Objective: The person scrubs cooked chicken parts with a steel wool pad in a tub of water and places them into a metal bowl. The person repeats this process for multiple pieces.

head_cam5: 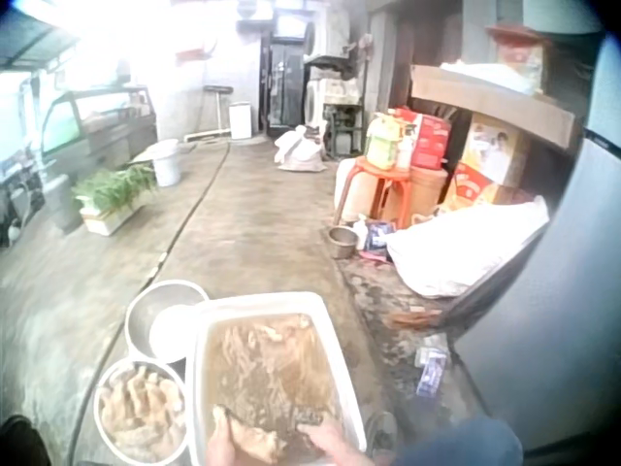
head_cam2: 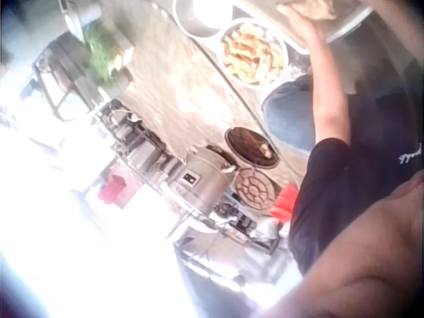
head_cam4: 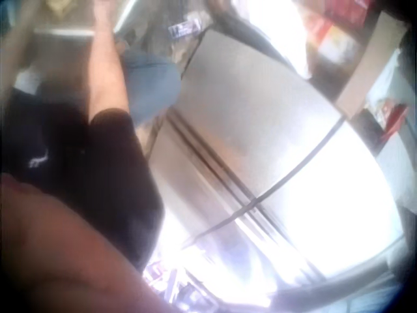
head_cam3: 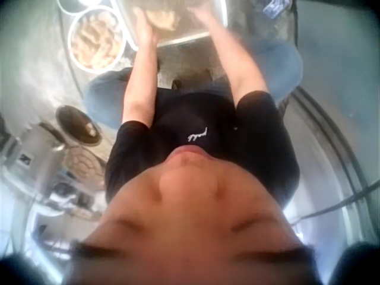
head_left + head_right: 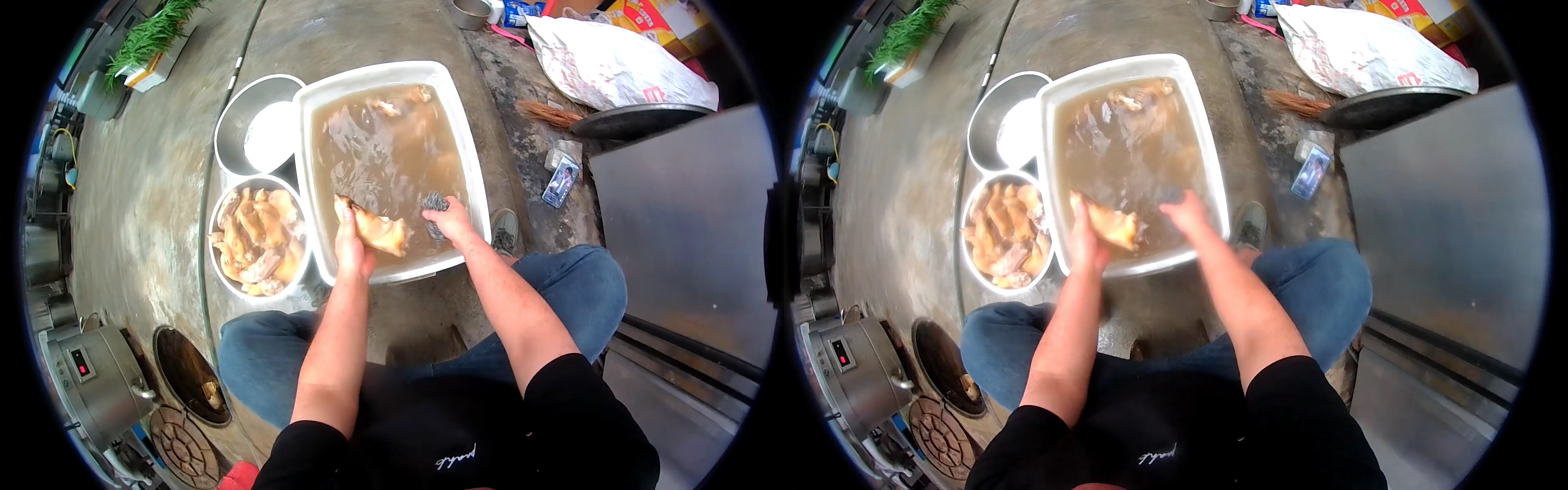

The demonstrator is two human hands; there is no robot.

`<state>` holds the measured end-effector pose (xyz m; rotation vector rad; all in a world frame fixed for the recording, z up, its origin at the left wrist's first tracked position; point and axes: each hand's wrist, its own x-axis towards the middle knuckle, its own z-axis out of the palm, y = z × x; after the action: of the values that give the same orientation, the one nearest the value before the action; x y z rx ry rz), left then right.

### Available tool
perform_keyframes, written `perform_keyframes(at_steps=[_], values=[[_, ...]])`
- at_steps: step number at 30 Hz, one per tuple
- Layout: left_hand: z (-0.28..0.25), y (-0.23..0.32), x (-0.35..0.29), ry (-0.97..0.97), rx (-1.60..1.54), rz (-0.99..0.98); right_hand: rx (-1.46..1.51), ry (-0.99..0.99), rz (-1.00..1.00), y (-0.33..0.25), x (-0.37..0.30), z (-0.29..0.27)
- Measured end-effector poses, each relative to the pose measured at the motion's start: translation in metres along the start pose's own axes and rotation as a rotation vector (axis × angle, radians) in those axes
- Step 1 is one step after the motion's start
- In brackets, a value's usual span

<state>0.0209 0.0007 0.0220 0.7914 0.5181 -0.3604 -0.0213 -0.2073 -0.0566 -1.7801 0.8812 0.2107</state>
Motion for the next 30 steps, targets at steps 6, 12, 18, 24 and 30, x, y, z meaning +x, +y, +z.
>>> perform_keyframes(at_steps=[6, 12, 18, 24, 30], values=[[-0.033, -0.002, 0.016, -0.016, -0.051, -0.261, -0.923, -0.289, -0.125, -0.004, -0.004, 0.015], [-0.04, -0.012, 0.029, -0.061, 0.017, -0.366, -0.327, -0.387, -0.194, -0.008, 0.007, 0.034], [-0.036, -0.014, 0.025, 0.028, 0.186, -0.387, 0.031, -0.537, -0.181, -0.103, -0.06, 0.02], [-0.045, -0.03, 0.024, -0.134, 0.147, -0.435, 0.129, -0.196, -0.362, -0.069, -0.064, 0.051], [-0.042, -0.021, 0.022, -0.389, 0.106, -0.586, 0.268, -0.272, -0.164, -0.089, -0.057, 0.019]])
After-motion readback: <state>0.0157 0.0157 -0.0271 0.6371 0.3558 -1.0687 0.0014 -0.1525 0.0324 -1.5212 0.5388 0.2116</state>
